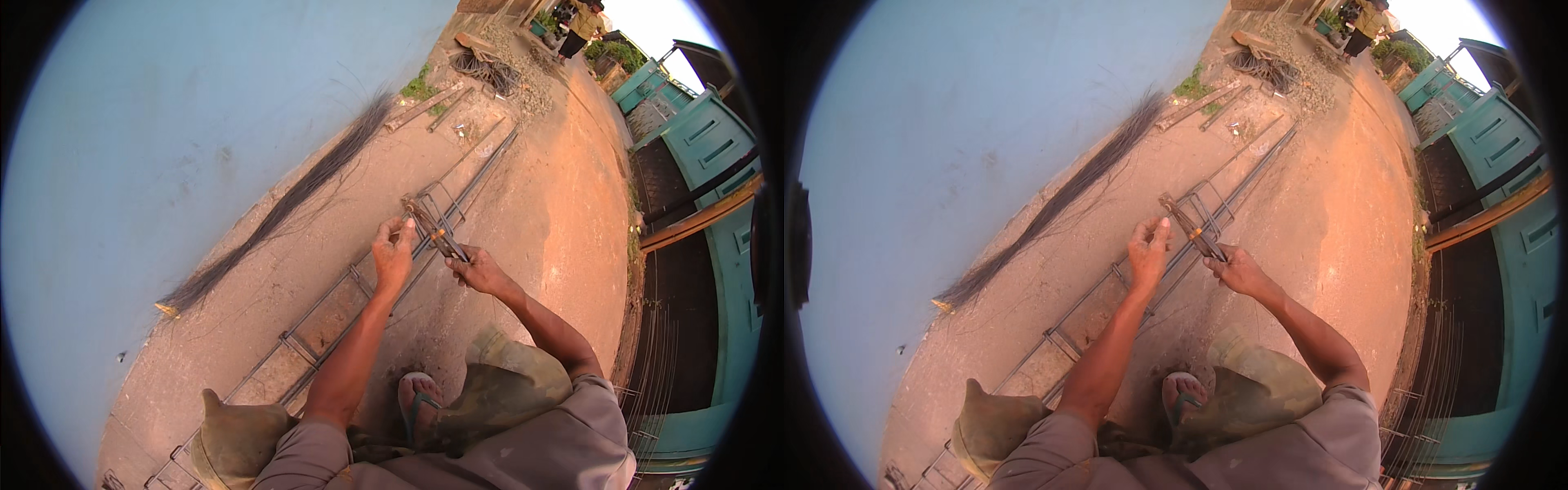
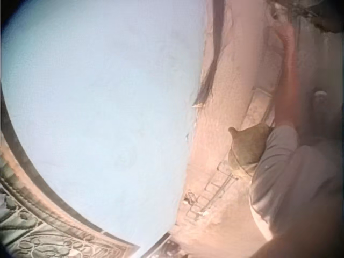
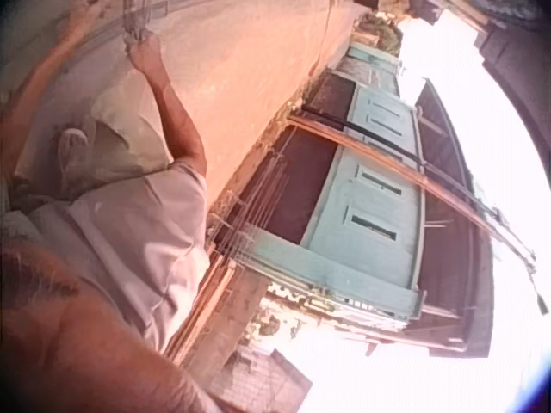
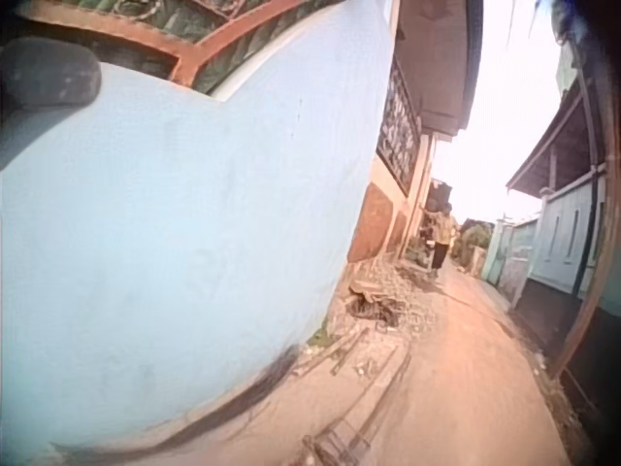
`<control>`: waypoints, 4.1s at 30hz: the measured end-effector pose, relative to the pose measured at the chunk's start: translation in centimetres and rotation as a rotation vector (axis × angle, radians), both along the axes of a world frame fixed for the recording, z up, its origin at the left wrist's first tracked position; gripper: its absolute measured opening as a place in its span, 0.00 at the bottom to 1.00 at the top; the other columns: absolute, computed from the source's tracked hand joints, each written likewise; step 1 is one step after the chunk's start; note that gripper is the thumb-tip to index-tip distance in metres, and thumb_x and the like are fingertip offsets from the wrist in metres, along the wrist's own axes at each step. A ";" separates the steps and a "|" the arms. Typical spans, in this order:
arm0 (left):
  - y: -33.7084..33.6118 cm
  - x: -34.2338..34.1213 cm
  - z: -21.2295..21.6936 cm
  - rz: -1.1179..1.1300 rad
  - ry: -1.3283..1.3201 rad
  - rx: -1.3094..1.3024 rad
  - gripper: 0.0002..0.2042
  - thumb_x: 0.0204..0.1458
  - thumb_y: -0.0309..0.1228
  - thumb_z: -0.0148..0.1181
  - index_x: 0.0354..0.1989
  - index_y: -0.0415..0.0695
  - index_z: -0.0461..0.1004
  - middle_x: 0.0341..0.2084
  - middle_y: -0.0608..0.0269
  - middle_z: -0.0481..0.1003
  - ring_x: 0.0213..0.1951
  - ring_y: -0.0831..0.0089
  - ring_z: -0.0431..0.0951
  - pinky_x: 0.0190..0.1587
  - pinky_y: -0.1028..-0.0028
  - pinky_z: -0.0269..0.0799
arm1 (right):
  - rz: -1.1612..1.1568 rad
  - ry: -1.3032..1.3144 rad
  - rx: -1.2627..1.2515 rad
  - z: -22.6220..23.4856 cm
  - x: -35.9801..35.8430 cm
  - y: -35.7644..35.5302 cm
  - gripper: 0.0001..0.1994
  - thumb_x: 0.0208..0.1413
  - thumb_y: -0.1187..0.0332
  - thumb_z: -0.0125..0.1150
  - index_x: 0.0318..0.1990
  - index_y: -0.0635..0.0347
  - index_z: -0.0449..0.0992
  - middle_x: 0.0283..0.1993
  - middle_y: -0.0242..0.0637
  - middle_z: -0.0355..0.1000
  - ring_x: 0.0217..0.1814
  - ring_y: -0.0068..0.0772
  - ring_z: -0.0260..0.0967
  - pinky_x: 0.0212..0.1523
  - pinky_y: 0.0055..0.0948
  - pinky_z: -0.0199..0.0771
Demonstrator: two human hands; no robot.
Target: The person assembles a rebar cage by hand, using pliers to twist wire ties around intersecting steel bars. They repeatedly pick up wire, wrap it around the bars, and twist it tight to secure the structure. The work is performed on a concrete surface outdoors.
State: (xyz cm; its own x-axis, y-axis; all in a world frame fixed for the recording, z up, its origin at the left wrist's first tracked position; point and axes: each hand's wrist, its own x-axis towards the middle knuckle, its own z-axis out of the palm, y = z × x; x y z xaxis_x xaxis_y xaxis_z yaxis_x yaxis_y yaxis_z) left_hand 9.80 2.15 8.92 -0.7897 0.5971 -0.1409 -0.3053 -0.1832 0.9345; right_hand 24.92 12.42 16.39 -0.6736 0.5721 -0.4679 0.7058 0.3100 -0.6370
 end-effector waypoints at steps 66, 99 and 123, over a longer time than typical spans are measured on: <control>-9.2 7.5 -7.1 -0.172 0.427 -0.649 0.16 0.53 0.32 0.65 0.41 0.32 0.70 0.30 0.45 0.79 0.32 0.59 0.81 0.35 0.63 0.74 | -0.374 0.525 -1.039 -19.3 2.0 -7.0 0.06 0.65 0.71 0.50 0.42 0.58 0.75 0.30 0.26 0.69 0.28 0.16 0.62 0.25 0.18 0.58; -8.0 7.6 -8.0 -0.191 0.523 -0.571 0.13 0.52 0.29 0.61 0.45 0.37 0.78 0.39 0.47 0.80 0.41 0.56 0.81 0.45 0.65 0.75 | -0.189 0.613 0.054 -22.3 2.6 -9.9 0.13 0.56 0.67 0.57 0.44 0.65 0.77 0.46 0.53 0.72 0.49 0.56 0.69 0.52 0.41 0.68; -9.6 7.7 -8.3 -0.095 0.510 -0.472 0.10 0.53 0.27 0.60 0.39 0.34 0.80 0.41 0.49 0.80 0.42 0.60 0.81 0.45 0.68 0.74 | 0.039 0.605 0.289 -19.5 2.5 -10.3 0.06 0.60 0.68 0.57 0.38 0.59 0.77 0.28 0.54 0.72 0.31 0.59 0.72 0.29 0.47 0.70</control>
